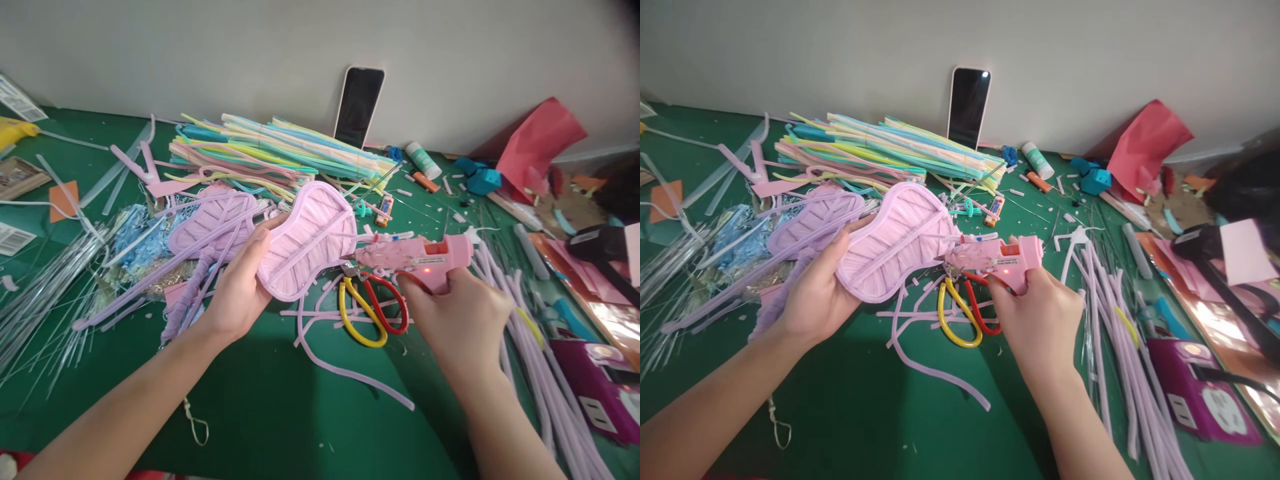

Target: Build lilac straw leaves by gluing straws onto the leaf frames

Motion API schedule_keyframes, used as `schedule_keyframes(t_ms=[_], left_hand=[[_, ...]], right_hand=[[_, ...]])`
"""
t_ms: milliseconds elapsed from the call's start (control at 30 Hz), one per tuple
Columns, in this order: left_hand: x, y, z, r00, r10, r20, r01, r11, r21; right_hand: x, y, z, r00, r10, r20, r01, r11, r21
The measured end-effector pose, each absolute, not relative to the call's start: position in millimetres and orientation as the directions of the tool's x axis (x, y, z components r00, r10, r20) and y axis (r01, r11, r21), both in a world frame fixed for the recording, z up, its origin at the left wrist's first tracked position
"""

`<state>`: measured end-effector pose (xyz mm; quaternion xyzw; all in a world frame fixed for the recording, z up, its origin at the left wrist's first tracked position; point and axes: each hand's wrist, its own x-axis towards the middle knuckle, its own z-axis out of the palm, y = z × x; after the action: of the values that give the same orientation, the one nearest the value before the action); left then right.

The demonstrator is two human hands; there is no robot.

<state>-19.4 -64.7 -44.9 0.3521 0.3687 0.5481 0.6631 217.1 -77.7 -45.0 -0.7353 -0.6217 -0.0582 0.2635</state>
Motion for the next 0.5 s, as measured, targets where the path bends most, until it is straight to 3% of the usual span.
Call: schedule_keyframes(t_ms=[167,500], left_hand=[[-19.0,-65.6,-44.3,0.124,0.987,-0.099,-0.451,0.145,0.881],[-18.6,-65.9,-42.8,0.111,0.990,-0.089,-0.431,0.129,0.893]], right_hand=[[211.7,-76.0,-39.2,0.312,0.884,0.348,0.909,-0.172,-0.378],[213.2,-78.3,-46.8,0.158,0.895,0.417,0.943,-0.012,-0.332]])
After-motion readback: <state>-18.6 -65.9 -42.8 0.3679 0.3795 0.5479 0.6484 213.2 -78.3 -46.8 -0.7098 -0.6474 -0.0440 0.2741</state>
